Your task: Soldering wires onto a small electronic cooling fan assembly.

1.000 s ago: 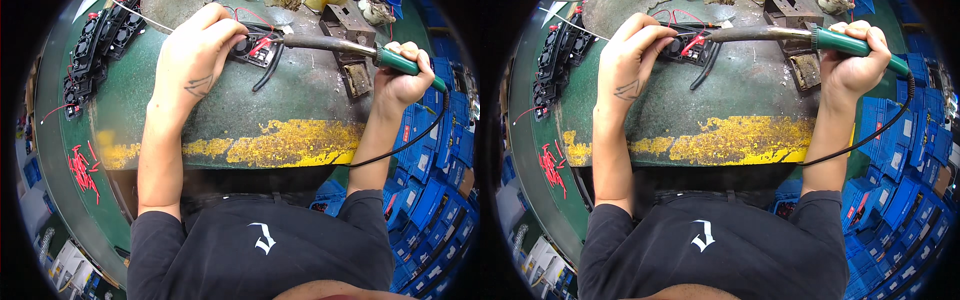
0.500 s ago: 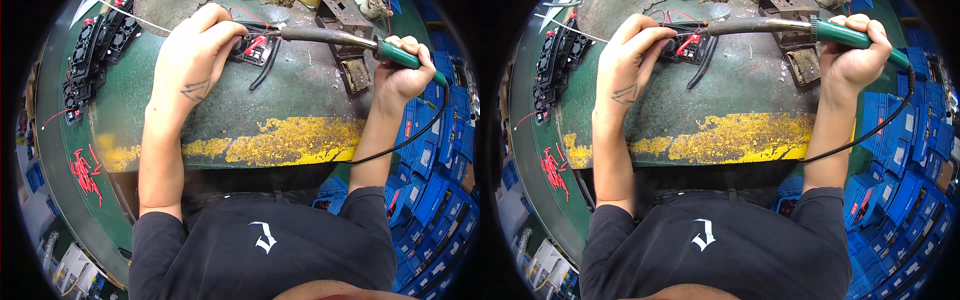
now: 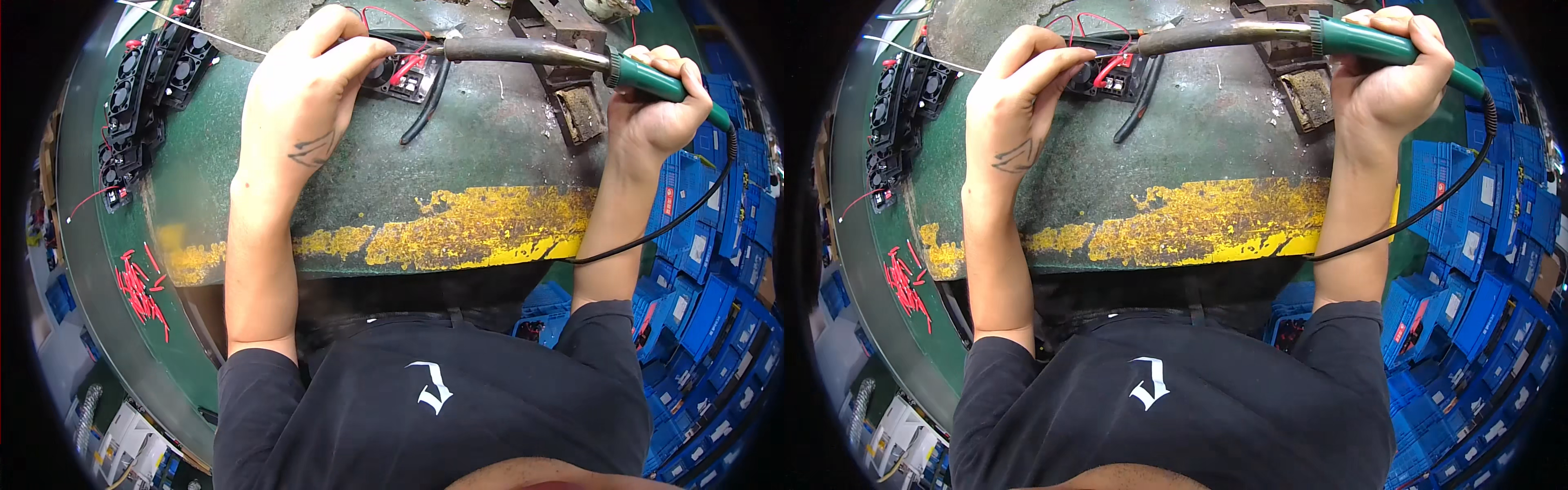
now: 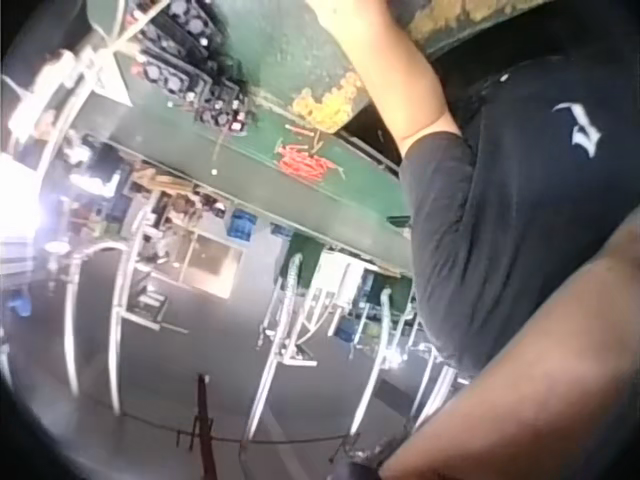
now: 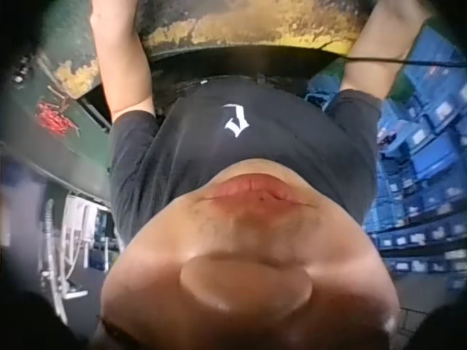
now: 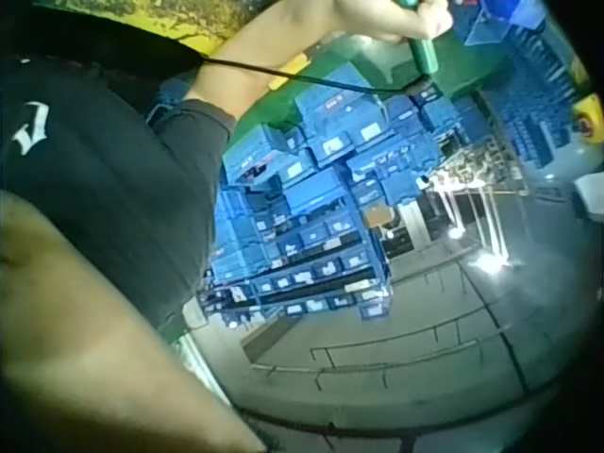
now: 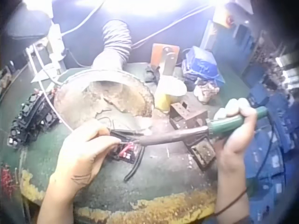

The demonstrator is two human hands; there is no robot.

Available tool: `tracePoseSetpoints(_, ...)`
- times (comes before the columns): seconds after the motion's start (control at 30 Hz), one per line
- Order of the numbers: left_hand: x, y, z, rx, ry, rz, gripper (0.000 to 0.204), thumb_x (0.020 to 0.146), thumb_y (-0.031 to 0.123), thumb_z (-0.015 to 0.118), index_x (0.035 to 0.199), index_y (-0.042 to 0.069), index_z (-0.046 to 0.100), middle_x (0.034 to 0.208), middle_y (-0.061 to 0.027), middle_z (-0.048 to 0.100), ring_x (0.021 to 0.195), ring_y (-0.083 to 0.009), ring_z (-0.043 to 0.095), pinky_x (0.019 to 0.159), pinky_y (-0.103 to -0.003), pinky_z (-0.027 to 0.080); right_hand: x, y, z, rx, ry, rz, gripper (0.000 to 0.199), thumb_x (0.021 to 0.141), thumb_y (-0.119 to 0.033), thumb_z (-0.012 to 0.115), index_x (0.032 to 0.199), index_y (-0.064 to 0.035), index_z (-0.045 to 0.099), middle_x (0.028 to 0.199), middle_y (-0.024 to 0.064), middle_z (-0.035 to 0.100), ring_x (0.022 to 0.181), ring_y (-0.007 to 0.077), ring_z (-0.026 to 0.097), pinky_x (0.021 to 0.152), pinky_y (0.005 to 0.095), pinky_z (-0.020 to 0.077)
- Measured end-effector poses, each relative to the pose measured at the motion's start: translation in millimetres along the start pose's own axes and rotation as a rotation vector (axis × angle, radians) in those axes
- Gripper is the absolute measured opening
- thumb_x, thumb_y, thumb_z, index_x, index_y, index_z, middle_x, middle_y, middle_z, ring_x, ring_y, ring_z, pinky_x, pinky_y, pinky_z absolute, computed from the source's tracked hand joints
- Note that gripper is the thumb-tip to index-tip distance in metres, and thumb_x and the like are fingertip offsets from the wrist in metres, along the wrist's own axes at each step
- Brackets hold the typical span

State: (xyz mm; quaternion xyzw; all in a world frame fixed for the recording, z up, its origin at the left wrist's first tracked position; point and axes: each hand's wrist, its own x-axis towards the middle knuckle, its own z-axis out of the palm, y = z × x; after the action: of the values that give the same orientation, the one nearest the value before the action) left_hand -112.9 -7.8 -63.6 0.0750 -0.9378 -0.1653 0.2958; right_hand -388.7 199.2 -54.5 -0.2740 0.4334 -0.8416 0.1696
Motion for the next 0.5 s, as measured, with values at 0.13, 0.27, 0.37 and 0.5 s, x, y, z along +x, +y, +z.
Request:
tracePoseSetpoints(0.13, -0.1, 3.9, 0.0, 0.008, -0.004, -0.007, 0.019, 0.085, 0.0, 0.074, 0.103, 0.006, 0.074, 0.091, -0.0077, 0.061, 0.077, -0.0238, 0.063, 0.071, -0.031, 0.052, -2.6, 2.7, 7.5, -0.042, 0.063, -0.051, 0.025, 0.088, -0.021, 0.05, 0.072, -0.0021, 0.053, 0.074, 0.01, 0.053, 0.07, 0.0255, 0.05, 0.07, 0.036, 0.0459)
tracePoseSetpoints(0.27, -0.8, 2.4, 1.3, 0.002, 0.003, 0.005, 0.019, 0.085, 0.0, 0.074, 0.103, 0.006, 0.074, 0.092, -0.0077, 0.062, 0.078, -0.0238, 0.064, 0.071, -0.031, 0.052, -1.9, 4.1, 8.3, -0.011, 0.028, -0.031, 0.026, 0.088, -0.022, 0.049, 0.071, -0.0024, 0.052, 0.073, 0.0098, 0.053, 0.07, 0.0252, 0.05, 0.069, 0.0354, 0.045)
tracePoseSetpoints(0.37, -1.3, 1.7, 1.2, 0.015, 0.001, 0.015, 0.019, 0.085, 0.0, 0.074, 0.103, 0.006, 0.074, 0.092, -0.0079, 0.062, 0.078, -0.024, 0.064, 0.071, -0.031, 0.052, -0.9, 0.8, 2.9, -0.016, 0.003, -0.015, 0.026, 0.088, -0.022, 0.049, 0.071, -0.0022, 0.053, 0.073, 0.0099, 0.053, 0.07, 0.0252, 0.05, 0.07, 0.0355, 0.0452)
tracePoseSetpoints(0.5, -1.4, 2.9, 0.6, 0.01, -0.003, -0.014, 0.02, 0.084, -0.001, 0.074, 0.103, 0.006, 0.074, 0.092, -0.0081, 0.062, 0.079, -0.0246, 0.064, 0.072, -0.032, 0.052, 0.5, 2.4, 1.6, 0.019, -0.008, -0.005, 0.026, 0.088, -0.022, 0.049, 0.072, -0.0019, 0.053, 0.073, 0.0102, 0.054, 0.07, 0.0255, 0.05, 0.072, 0.0359, 0.0457)
